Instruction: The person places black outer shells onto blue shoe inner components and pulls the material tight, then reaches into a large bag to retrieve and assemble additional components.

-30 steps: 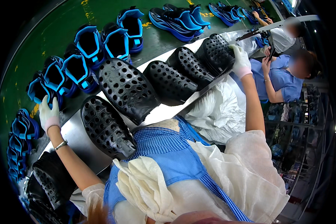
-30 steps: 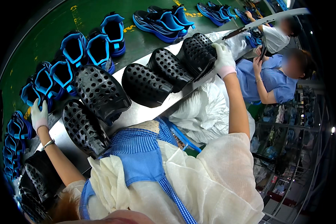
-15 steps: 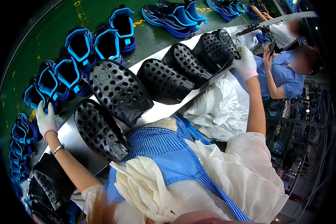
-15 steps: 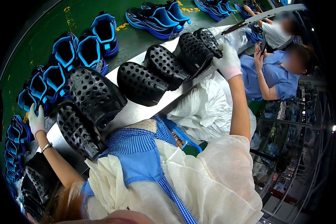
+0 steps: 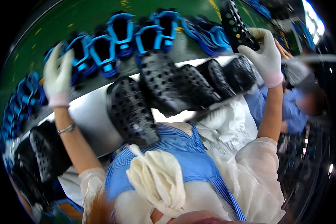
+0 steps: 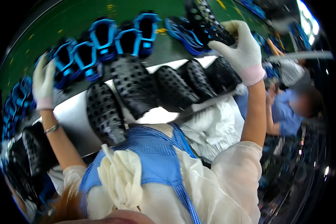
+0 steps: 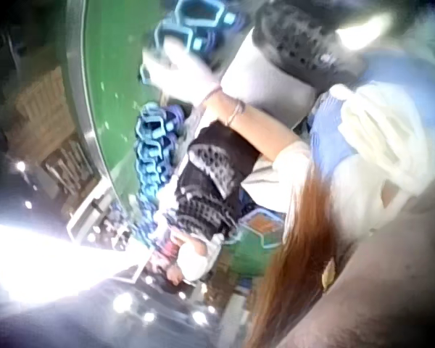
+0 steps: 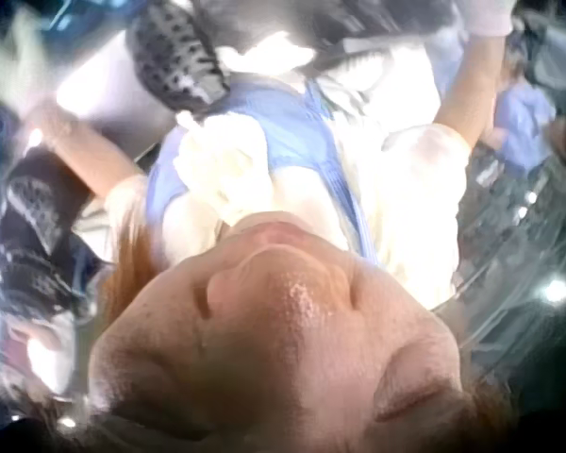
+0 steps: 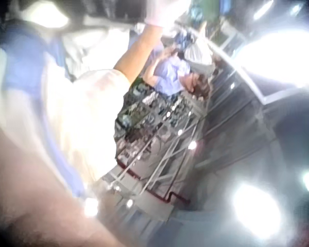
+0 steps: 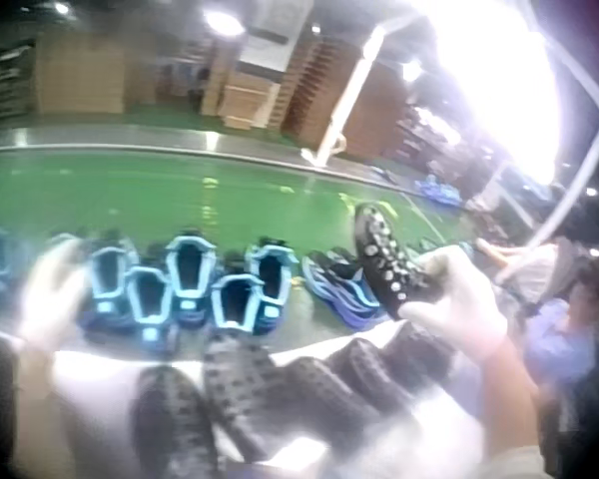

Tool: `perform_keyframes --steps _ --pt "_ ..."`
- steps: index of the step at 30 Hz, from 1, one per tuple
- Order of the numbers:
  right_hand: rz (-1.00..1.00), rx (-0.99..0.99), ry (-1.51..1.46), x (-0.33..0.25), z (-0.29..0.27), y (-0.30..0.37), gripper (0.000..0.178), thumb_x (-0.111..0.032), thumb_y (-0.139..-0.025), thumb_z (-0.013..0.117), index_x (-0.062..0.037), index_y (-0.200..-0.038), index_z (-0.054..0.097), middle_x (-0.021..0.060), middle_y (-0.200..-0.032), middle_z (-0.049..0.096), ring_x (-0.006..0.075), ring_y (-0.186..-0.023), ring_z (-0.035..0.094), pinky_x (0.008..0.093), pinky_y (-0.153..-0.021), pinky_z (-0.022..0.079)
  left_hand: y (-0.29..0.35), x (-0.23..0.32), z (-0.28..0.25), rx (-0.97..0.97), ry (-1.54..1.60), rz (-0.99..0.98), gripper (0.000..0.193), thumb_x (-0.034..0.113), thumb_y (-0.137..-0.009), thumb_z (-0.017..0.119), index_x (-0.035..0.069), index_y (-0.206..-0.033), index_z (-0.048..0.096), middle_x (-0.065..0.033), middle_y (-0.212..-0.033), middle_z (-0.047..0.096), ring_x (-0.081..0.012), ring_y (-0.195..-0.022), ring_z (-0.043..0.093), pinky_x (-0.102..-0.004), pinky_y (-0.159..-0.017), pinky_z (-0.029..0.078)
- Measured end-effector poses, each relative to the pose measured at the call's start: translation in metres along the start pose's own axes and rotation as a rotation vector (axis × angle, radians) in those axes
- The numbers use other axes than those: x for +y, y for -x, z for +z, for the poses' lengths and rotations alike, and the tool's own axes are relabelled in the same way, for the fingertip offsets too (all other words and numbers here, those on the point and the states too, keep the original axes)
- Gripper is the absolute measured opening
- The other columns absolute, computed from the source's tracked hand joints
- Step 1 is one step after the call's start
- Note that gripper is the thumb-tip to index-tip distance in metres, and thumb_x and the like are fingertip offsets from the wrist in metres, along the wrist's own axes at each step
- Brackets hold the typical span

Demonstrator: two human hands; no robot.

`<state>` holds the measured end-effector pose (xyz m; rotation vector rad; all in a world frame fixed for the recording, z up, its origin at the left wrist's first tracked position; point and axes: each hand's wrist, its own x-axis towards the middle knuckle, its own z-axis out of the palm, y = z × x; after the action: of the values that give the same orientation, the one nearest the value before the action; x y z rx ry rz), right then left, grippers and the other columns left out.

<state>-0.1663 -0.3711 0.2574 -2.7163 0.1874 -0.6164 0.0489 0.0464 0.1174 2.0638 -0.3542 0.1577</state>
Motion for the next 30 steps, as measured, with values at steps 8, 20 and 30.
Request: perform_keyframes --steps 8,20,30 --pt "-0.6 -0.397 -0.246 -0.192 0.113 -0.068 0.044 -0.024 -0.066 0.078 -0.0033 -0.099 0.057 0.0113 -0.087 0.06 0.028 -0.081 0.06 0.0346 -0.074 0.05 0.035 0.066 0.002 -0.388 1.194 -0.032 0.076 0.05 -0.089 0.055 0.001 -0.141 0.027 -0.0202 -0.136 0.042 -0.0267 -0.126 0.044 -0.041 -0.103 0.041" --pt "-0.537 -0.594 -0.187 -0.225 0.207 -0.083 0.042 -0.044 -0.079 0.065 -0.0015 -0.077 0.059 0.0155 -0.061 0.059 0.0322 -0.057 0.06 0.0377 -0.056 0.05 0.05 -0.008 -0.004 -0.087 1.29 -0.262 0.042 0.035 -0.095 0.052 0.0 -0.118 0.052 -0.0103 -0.11 0.06 -0.0189 -0.101 0.06 -0.035 -0.087 0.051" --pt "-0.442 -0.743 -0.052 -0.224 0.224 -0.133 0.051 -0.051 -0.081 0.056 -0.0014 -0.074 0.067 0.0137 -0.057 0.057 0.0266 -0.054 0.06 0.0345 -0.057 0.05 0.036 -0.047 -0.008 0.067 -0.118 -0.016 0.05 0.039 -0.079 0.066 0.001 -0.11 0.06 -0.0149 -0.121 0.054 -0.0291 -0.103 0.058 -0.0353 -0.089 0.048"
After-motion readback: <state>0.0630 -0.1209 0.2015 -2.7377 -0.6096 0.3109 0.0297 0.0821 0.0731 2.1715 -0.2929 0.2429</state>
